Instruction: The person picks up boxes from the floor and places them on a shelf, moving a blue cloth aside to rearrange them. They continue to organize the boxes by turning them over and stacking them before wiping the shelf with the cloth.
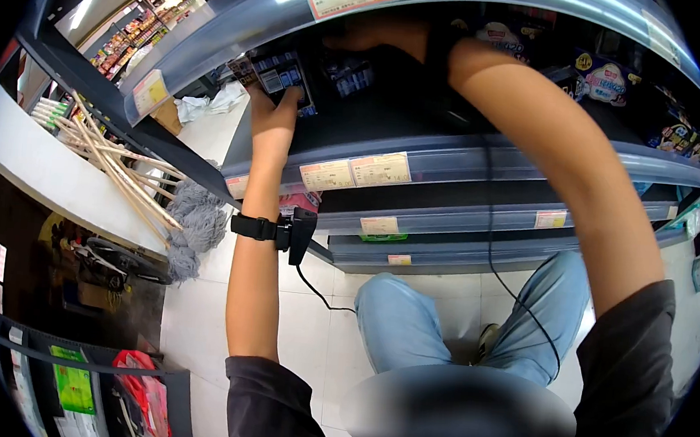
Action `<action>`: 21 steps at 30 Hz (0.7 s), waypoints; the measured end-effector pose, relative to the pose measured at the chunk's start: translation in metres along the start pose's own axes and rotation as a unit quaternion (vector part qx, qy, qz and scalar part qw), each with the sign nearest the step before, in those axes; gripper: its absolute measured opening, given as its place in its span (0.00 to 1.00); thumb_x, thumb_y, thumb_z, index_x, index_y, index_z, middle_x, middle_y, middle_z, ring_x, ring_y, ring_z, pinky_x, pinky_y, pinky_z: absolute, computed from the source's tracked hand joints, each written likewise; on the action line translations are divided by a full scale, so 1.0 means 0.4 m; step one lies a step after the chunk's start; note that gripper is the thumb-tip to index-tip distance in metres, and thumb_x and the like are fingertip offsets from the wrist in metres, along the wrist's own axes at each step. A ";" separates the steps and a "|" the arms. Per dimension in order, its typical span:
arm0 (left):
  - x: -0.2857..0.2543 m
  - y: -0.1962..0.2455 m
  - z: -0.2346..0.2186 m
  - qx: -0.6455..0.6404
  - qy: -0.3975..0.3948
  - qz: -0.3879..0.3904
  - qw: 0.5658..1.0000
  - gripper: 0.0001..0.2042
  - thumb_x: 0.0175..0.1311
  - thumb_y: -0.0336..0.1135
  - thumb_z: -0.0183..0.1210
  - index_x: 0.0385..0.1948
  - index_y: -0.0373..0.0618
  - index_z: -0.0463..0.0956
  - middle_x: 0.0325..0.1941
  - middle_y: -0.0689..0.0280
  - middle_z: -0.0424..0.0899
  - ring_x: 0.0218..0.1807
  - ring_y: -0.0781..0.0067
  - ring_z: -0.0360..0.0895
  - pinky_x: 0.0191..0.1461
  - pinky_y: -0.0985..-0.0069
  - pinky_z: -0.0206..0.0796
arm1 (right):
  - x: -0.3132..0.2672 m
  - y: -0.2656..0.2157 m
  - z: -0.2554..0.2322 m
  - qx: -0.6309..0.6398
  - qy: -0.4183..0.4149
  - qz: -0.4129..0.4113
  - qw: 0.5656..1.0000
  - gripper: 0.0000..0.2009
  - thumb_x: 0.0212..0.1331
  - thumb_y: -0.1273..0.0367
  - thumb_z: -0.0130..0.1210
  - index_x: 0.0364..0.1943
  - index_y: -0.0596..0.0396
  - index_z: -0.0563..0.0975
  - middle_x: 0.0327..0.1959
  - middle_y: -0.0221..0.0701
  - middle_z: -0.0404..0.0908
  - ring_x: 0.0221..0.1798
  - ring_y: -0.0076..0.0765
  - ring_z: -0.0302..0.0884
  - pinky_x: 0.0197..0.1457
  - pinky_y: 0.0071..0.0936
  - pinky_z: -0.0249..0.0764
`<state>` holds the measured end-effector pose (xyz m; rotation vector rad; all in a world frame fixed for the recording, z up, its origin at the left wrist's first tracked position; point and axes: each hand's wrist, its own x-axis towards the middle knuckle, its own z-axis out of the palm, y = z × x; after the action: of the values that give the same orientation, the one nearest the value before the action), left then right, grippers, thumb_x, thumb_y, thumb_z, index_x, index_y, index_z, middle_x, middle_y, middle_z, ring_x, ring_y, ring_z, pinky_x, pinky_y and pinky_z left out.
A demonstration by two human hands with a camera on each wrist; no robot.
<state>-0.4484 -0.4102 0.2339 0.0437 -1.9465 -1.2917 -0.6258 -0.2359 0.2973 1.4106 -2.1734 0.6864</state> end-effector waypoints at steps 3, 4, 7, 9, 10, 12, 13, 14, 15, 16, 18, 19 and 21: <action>-0.009 0.039 0.007 -0.006 0.017 -0.033 0.999 0.25 0.61 0.32 0.60 0.61 0.39 0.67 0.54 0.60 0.81 0.53 0.66 0.77 0.59 0.73 0.66 | 0.011 0.033 0.022 0.177 -0.088 0.084 0.977 0.30 0.53 0.46 0.67 0.54 0.53 0.82 0.57 0.41 0.82 0.61 0.43 0.76 0.62 0.37 0.72; -0.019 0.058 0.010 -0.033 0.028 -0.052 0.998 0.26 0.61 0.33 0.60 0.62 0.38 0.66 0.54 0.58 0.81 0.53 0.65 0.77 0.60 0.73 0.66 | 0.012 0.042 0.031 0.237 -0.107 0.104 0.960 0.29 0.52 0.47 0.68 0.52 0.53 0.84 0.57 0.40 0.83 0.61 0.41 0.76 0.61 0.36 0.72; -0.019 0.062 0.010 -0.073 0.048 -0.043 0.995 0.27 0.63 0.34 0.58 0.64 0.39 0.63 0.55 0.56 0.80 0.53 0.65 0.77 0.61 0.73 0.66 | 0.001 0.061 0.047 0.400 -0.122 0.124 0.900 0.24 0.46 0.52 0.73 0.43 0.53 0.87 0.54 0.38 0.84 0.60 0.38 0.77 0.60 0.34 0.73; -0.009 0.044 0.006 -0.076 0.052 -0.022 0.995 0.27 0.64 0.33 0.58 0.64 0.39 0.63 0.55 0.57 0.80 0.53 0.66 0.77 0.60 0.73 0.67 | 0.002 0.066 0.057 0.470 -0.123 0.132 0.864 0.19 0.43 0.58 0.76 0.39 0.52 0.89 0.51 0.38 0.85 0.58 0.37 0.78 0.57 0.34 0.75; -0.005 0.038 0.004 -0.073 0.051 -0.017 0.996 0.27 0.64 0.33 0.58 0.64 0.39 0.63 0.55 0.57 0.80 0.52 0.67 0.77 0.59 0.73 0.68 | -0.013 0.053 0.038 0.477 -0.125 0.149 0.857 0.19 0.42 0.59 0.76 0.38 0.52 0.88 0.50 0.38 0.85 0.57 0.38 0.78 0.57 0.35 0.75; -0.005 0.033 0.002 -0.072 0.048 -0.022 0.996 0.27 0.63 0.32 0.59 0.64 0.38 0.63 0.54 0.57 0.80 0.51 0.68 0.78 0.57 0.73 0.70 | -0.036 0.018 -0.004 0.468 -0.139 0.183 0.854 0.19 0.42 0.60 0.76 0.38 0.53 0.88 0.49 0.37 0.86 0.56 0.39 0.79 0.57 0.36 0.75; -0.004 0.039 0.003 -0.074 0.046 -0.031 0.996 0.27 0.63 0.32 0.60 0.63 0.37 0.63 0.54 0.57 0.80 0.51 0.68 0.78 0.55 0.73 0.70 | -0.041 -0.001 -0.027 0.450 -0.150 0.196 0.858 0.19 0.41 0.60 0.76 0.39 0.53 0.88 0.49 0.37 0.86 0.55 0.40 0.79 0.56 0.37 0.75; -0.003 0.045 0.003 -0.076 0.044 -0.040 0.995 0.27 0.62 0.31 0.60 0.63 0.36 0.63 0.53 0.57 0.80 0.50 0.68 0.78 0.54 0.74 0.71 | -0.046 -0.022 -0.048 0.431 -0.161 0.210 0.863 0.19 0.41 0.61 0.76 0.39 0.54 0.88 0.49 0.37 0.86 0.54 0.41 0.80 0.56 0.37 0.76; -0.004 0.052 0.003 -0.074 0.054 -0.042 0.995 0.27 0.60 0.31 0.62 0.61 0.36 0.63 0.52 0.57 0.80 0.49 0.68 0.78 0.54 0.74 0.71 | -0.046 -0.038 -0.055 0.411 -0.167 0.222 0.868 0.20 0.43 0.61 0.75 0.41 0.54 0.87 0.49 0.39 0.86 0.54 0.42 0.80 0.56 0.38 0.76; -0.007 0.058 0.006 -0.071 0.063 -0.044 0.994 0.28 0.58 0.30 0.64 0.59 0.36 0.64 0.51 0.57 0.80 0.49 0.68 0.78 0.53 0.74 0.72 | -0.046 -0.055 -0.060 0.391 -0.174 0.235 0.873 0.20 0.45 0.61 0.73 0.42 0.55 0.86 0.50 0.40 0.85 0.54 0.44 0.80 0.57 0.38 0.76; -0.015 0.066 0.009 -0.053 0.096 -0.038 0.993 0.28 0.54 0.31 0.68 0.56 0.36 0.66 0.48 0.58 0.80 0.47 0.69 0.78 0.53 0.74 0.71 | -0.042 -0.077 -0.072 0.348 -0.188 0.251 0.884 0.20 0.48 0.61 0.71 0.44 0.56 0.86 0.50 0.42 0.85 0.53 0.45 0.80 0.57 0.39 0.75; -0.019 0.069 0.011 -0.036 0.119 -0.030 0.992 0.28 0.52 0.32 0.71 0.53 0.37 0.67 0.47 0.60 0.79 0.47 0.70 0.77 0.53 0.75 0.70 | -0.046 -0.081 -0.076 0.335 -0.189 0.244 0.890 0.20 0.48 0.61 0.70 0.44 0.56 0.86 0.50 0.42 0.85 0.53 0.45 0.80 0.57 0.39 0.75; -0.007 0.049 0.002 -0.021 0.148 -0.024 0.988 0.30 0.49 0.33 0.74 0.52 0.38 0.67 0.46 0.61 0.79 0.46 0.71 0.76 0.52 0.75 0.69 | -0.051 -0.087 -0.096 0.312 -0.182 0.220 0.906 0.19 0.48 0.61 0.70 0.44 0.56 0.85 0.49 0.42 0.85 0.52 0.45 0.80 0.57 0.38 0.75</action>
<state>-0.4398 -0.3990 0.2477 0.2495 -1.6730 -1.2777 -0.5821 -0.2098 0.3197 1.4191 -2.7608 1.4963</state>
